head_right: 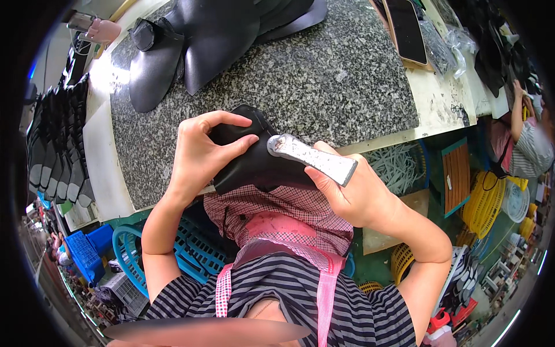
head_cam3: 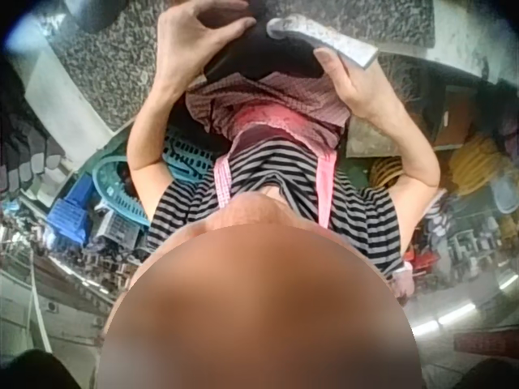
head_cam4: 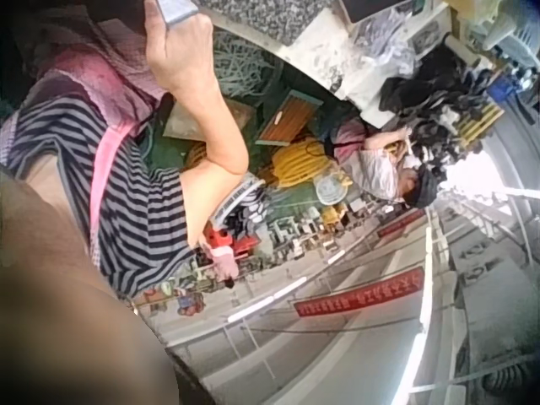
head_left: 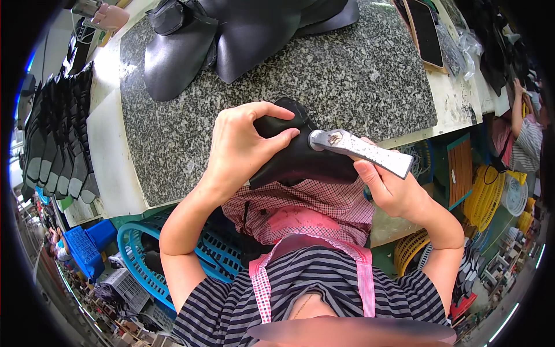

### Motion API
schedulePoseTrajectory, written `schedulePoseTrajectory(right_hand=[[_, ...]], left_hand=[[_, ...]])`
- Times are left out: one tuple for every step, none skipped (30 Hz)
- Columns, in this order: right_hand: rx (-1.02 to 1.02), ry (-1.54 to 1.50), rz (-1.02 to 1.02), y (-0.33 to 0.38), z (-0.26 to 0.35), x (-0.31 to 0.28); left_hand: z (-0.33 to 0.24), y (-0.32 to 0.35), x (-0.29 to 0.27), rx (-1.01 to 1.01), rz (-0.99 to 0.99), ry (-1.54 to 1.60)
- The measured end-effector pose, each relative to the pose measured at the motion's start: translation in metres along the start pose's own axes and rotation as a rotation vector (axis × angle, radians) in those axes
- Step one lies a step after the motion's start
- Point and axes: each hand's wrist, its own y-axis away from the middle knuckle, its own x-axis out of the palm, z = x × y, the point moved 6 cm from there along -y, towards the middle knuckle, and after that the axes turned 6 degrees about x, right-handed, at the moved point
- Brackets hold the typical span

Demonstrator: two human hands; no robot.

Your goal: Hammering leather shoe components on a workbench to bond and flatten them during the manufacturing process.

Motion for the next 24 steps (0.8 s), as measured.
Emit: schedulePoseTrajectory(right_hand=[[-0.003, 0.006, 0.0, -0.001, 0.0, -0.001], [0.003, 0.0, -0.001, -0.002, 0.0, -0.002], [0.023, -0.006, 0.005, -0.002, 0.0, -0.001], [0.042, -0.013, 0.01, -0.001, 0.001, -0.001], [0.045, -0.013, 0.01, -0.001, 0.005, -0.003], [0.095, -0.004, 0.037, -0.001, 0.007, -0.004], [0.146, 0.006, 0.064, -0.001, 0.007, -0.003], [0.147, 0.004, 0.064, -0.002, 0.006, -0.002], [0.088, 0.027, 0.037, -0.003, 0.009, -0.004], [0.029, 0.048, 0.01, -0.004, 0.012, -0.006], [0.03, 0.047, 0.008, -0.006, 0.01, -0.007], [-0.041, 0.104, -0.008, -0.009, 0.011, -0.01], [-0.112, 0.161, -0.025, -0.01, 0.014, -0.012], [-0.112, 0.16, -0.025, -0.013, 0.018, -0.015], [-0.034, 0.164, -0.029, -0.017, 0.024, -0.021], [0.045, 0.169, -0.038, -0.019, 0.027, -0.026], [0.107, 0.142, -0.085, -0.02, 0.027, -0.03], [-0.192, 0.136, -0.248, -0.026, 0.032, -0.03], [-0.101, 0.128, -0.214, -0.024, 0.03, -0.029], [-0.011, 0.119, -0.178, -0.023, 0.032, -0.027], [-0.071, 0.173, -0.137, -0.025, 0.028, -0.021], [-0.135, 0.223, -0.089, -0.029, 0.02, -0.014], [-0.164, 0.278, -0.051, -0.032, 0.019, -0.011], [-0.163, 0.277, -0.045, -0.033, 0.024, -0.013]], left_hand=[[0.003, -0.001, 0.0, -0.046, 0.0, -0.002], [0.003, -0.001, 0.002, -0.049, 0.008, -0.002], [0.003, 0.001, 0.001, -0.031, -0.014, -0.022], [0.003, 0.003, 0.001, -0.014, -0.036, -0.042], [0.005, 0.004, 0.003, -0.014, -0.034, -0.041], [0.005, 0.006, 0.002, 0.032, -0.064, -0.078], [0.003, 0.008, 0.001, 0.078, -0.094, -0.114], [0.002, 0.009, 0.001, 0.077, -0.093, -0.114], [-0.001, 0.01, 0.001, 0.095, -0.109, -0.174], [-0.004, 0.011, 0.0, 0.112, -0.125, -0.233], [-0.005, 0.012, 0.001, 0.113, -0.123, -0.233], [-0.007, 0.012, 0.001, 0.141, -0.13, -0.269], [-0.009, 0.012, 0.001, 0.169, -0.135, -0.305], [-0.009, 0.012, 0.002, 0.168, -0.135, -0.306], [-0.009, 0.013, 0.001, 0.183, -0.146, -0.32], [-0.01, 0.014, 0.001, 0.201, -0.154, -0.334], [-0.01, 0.014, 0.002, 0.198, -0.153, -0.333], [-0.011, 0.014, 0.002, 0.201, -0.148, -0.347], [-0.011, 0.014, 0.002, 0.204, -0.144, -0.362], [-0.011, 0.014, 0.001, 0.203, -0.142, -0.362], [-0.014, 0.012, 0.002, 0.215, -0.138, -0.373], [-0.015, 0.011, 0.002, 0.22, -0.136, -0.387], [-0.015, 0.011, 0.002, 0.222, -0.133, -0.386], [-0.015, 0.012, 0.002, 0.217, -0.134, -0.39]])
